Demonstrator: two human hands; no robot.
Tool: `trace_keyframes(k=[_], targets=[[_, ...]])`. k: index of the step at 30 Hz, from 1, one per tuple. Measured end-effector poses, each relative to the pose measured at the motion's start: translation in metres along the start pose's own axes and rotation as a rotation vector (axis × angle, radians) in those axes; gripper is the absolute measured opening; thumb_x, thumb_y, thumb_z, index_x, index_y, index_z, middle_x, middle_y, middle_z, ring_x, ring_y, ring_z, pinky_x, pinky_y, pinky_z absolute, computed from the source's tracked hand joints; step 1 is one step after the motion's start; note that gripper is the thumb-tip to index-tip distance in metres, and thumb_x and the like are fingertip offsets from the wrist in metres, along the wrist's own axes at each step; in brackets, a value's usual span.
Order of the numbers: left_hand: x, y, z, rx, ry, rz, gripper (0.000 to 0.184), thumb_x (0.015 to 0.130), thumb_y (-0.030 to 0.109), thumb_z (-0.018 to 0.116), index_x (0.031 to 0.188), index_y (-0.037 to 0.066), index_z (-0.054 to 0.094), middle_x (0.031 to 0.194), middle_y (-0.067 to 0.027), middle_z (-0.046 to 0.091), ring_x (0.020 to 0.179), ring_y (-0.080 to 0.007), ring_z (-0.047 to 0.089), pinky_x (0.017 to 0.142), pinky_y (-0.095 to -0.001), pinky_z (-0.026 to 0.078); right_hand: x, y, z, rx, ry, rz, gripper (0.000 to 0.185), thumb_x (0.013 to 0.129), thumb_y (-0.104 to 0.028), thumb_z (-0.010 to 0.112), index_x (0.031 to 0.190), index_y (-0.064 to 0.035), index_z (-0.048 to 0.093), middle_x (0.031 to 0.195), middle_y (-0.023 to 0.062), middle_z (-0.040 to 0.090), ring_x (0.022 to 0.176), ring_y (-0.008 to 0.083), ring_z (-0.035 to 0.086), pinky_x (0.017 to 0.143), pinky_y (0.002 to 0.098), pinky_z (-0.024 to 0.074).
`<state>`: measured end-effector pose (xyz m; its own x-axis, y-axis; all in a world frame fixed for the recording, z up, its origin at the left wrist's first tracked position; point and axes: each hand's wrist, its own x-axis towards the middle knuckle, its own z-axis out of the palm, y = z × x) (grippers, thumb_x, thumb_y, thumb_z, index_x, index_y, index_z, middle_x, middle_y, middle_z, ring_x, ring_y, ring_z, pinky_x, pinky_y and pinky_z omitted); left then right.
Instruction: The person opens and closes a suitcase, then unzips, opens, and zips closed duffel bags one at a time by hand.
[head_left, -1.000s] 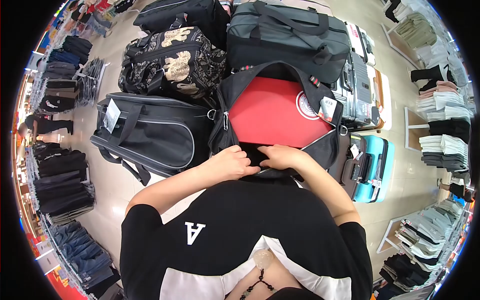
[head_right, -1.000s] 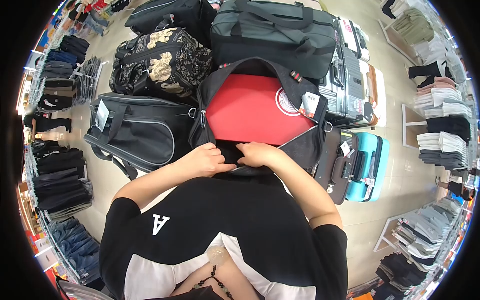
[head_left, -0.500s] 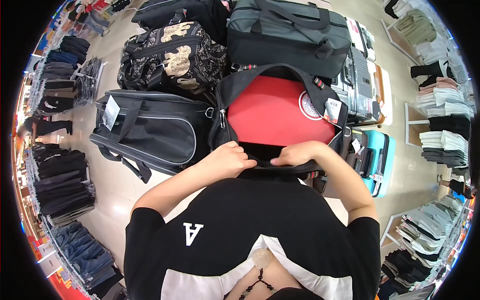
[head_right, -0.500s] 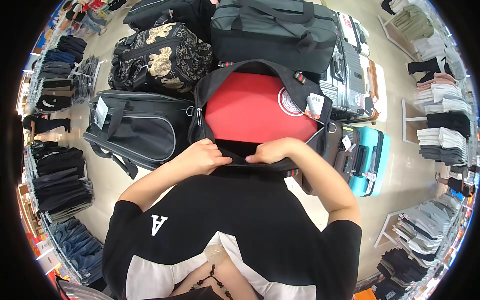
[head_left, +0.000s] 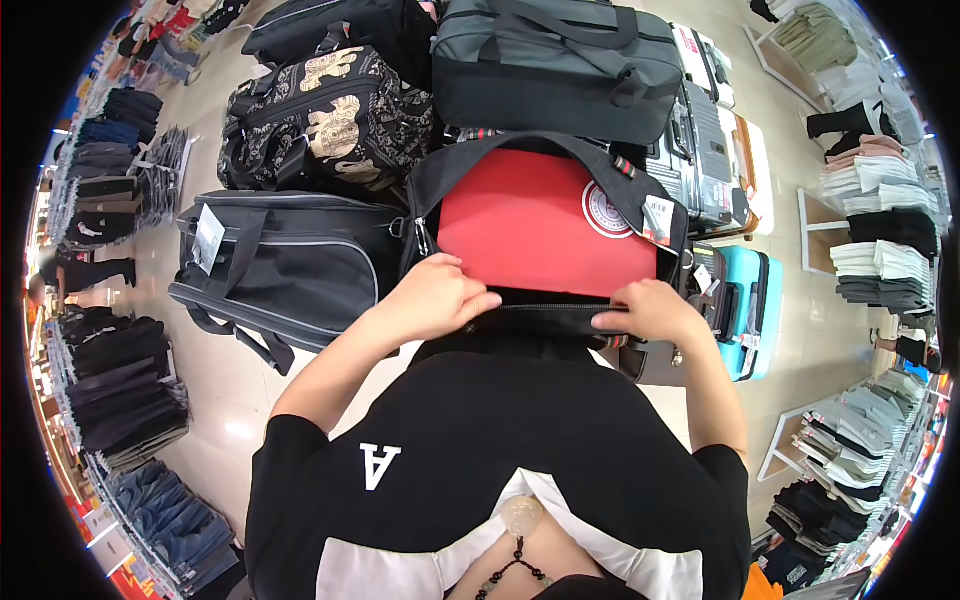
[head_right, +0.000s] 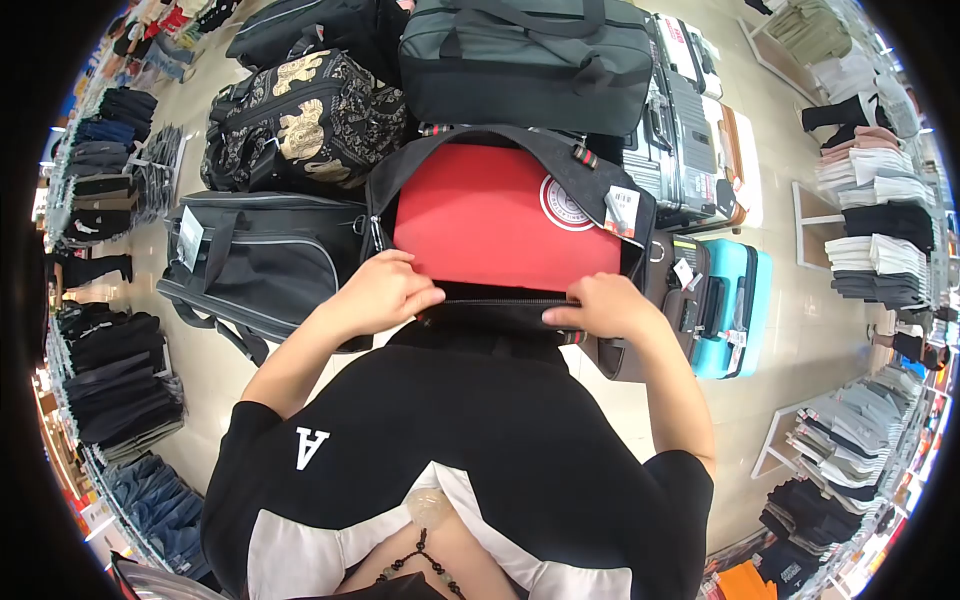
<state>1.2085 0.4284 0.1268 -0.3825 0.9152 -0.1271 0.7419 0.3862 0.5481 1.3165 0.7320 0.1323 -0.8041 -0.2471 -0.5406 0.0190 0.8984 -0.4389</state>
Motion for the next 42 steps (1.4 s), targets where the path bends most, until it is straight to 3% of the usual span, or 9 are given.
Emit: trace_keyframes(k=[3, 6, 11, 15, 22, 29, 33, 39, 42], targets=[[0.021, 0.000, -0.005, -0.132, 0.177, -0.199, 0.019, 0.087, 0.021, 0.055, 0.096, 0.009, 0.066, 0.078, -0.0120, 0.065, 0.085, -0.0308, 0.062, 0.083, -0.0403, 0.048, 0.016, -0.002, -0.015, 0.181, 0.208, 0.091, 0.032, 0.087, -0.030, 0.058, 0.083, 0.0020, 0.063, 0.067, 0.0182, 0.059, 0.071, 0.0339, 0.061, 0.066, 0.0395, 0.0468], [0.051, -0.027, -0.005, 0.128, 0.452, -0.117, 0.034, 0.083, 0.014, 0.059, 0.116, 0.009, 0.057, 0.119, -0.0122, 0.055, 0.109, -0.0313, 0.053, 0.089, -0.0392, 0.046, 0.054, 0.002, -0.010, 0.219, 0.550, -0.141, 0.030, 0.087, -0.027, 0.056, 0.101, -0.0012, 0.062, 0.096, 0.0211, 0.061, 0.094, 0.0349, 0.058, 0.080, 0.0419, 0.0448], [0.110, -0.058, -0.033, 0.294, 0.861, -0.250, 0.030, 0.076, 0.015, 0.067, 0.104, 0.010, 0.060, 0.101, -0.0087, 0.056, 0.099, -0.0301, 0.055, 0.083, -0.0395, 0.046, 0.128, 0.005, -0.013, 0.072, 0.713, -0.189, 0.044, 0.087, -0.022, 0.054, 0.126, -0.0022, 0.048, 0.129, 0.0251, 0.046, 0.118, 0.0379, 0.045, 0.100, 0.0403, 0.0364], [0.148, -0.085, -0.048, -0.017, 0.440, -0.405, 0.032, 0.085, 0.039, 0.057, 0.090, 0.009, 0.068, 0.082, -0.0135, 0.065, 0.085, -0.0330, 0.062, 0.076, -0.0405, 0.047, 0.174, 0.006, -0.020, 0.062, 0.759, -0.156, 0.047, 0.087, -0.021, 0.054, 0.128, -0.0013, 0.045, 0.131, 0.0255, 0.044, 0.121, 0.0385, 0.043, 0.101, 0.0415, 0.0357], [0.166, -0.105, -0.058, -0.130, 0.455, -0.482, 0.037, 0.087, 0.041, 0.054, 0.093, 0.006, 0.066, 0.083, -0.0179, 0.065, 0.085, -0.0353, 0.062, 0.074, -0.0413, 0.047, 0.197, 0.015, -0.016, 0.064, 0.620, 0.056, 0.047, 0.089, -0.038, 0.051, 0.121, -0.0028, 0.052, 0.122, 0.0266, 0.052, 0.115, 0.0397, 0.048, 0.098, 0.0436, 0.0381], [0.164, -0.096, -0.067, -0.095, 0.608, -0.621, 0.037, 0.087, 0.042, 0.053, 0.092, 0.008, 0.067, 0.085, -0.0149, 0.066, 0.088, -0.0342, 0.063, 0.075, -0.0407, 0.047, 0.156, -0.008, -0.003, -0.101, 0.727, -0.079, 0.047, 0.084, -0.044, 0.057, 0.111, -0.0047, 0.057, 0.094, 0.0186, 0.060, 0.095, 0.0353, 0.058, 0.081, 0.0443, 0.0473], [0.165, -0.079, -0.071, 0.015, 0.607, -0.605, 0.030, 0.085, 0.038, 0.055, 0.091, 0.011, 0.067, 0.087, -0.0106, 0.067, 0.088, -0.0300, 0.064, 0.075, -0.0397, 0.049, 0.140, -0.016, 0.004, -0.215, 0.771, -0.054, 0.050, 0.082, -0.042, 0.060, 0.115, -0.0044, 0.056, 0.090, 0.0161, 0.061, 0.091, 0.0328, 0.059, 0.080, 0.0452, 0.0476], [0.189, -0.055, -0.063, 0.281, 0.543, -0.128, 0.019, 0.076, 0.029, 0.065, 0.089, 0.015, 0.068, 0.079, -0.0052, 0.067, 0.081, -0.0255, 0.065, 0.070, -0.0375, 0.050, 0.146, -0.014, 0.017, -0.267, 0.915, -0.126, 0.013, 0.080, -0.015, 0.056, 0.083, -0.0032, 0.056, 0.071, 0.0126, 0.059, 0.070, 0.0290, 0.060, 0.087, 0.0437, 0.0446], [0.204, -0.046, -0.060, 0.393, 0.447, -0.137, 0.018, 0.077, 0.030, 0.064, 0.080, 0.012, 0.067, 0.077, -0.0073, 0.066, 0.078, -0.0265, 0.064, 0.067, -0.0392, 0.050, 0.145, -0.010, 0.020, -0.294, 0.960, -0.165, 0.009, 0.073, -0.009, 0.056, 0.081, -0.0040, 0.055, 0.074, 0.0114, 0.059, 0.070, 0.0274, 0.058, 0.079, 0.0410, 0.0451]])
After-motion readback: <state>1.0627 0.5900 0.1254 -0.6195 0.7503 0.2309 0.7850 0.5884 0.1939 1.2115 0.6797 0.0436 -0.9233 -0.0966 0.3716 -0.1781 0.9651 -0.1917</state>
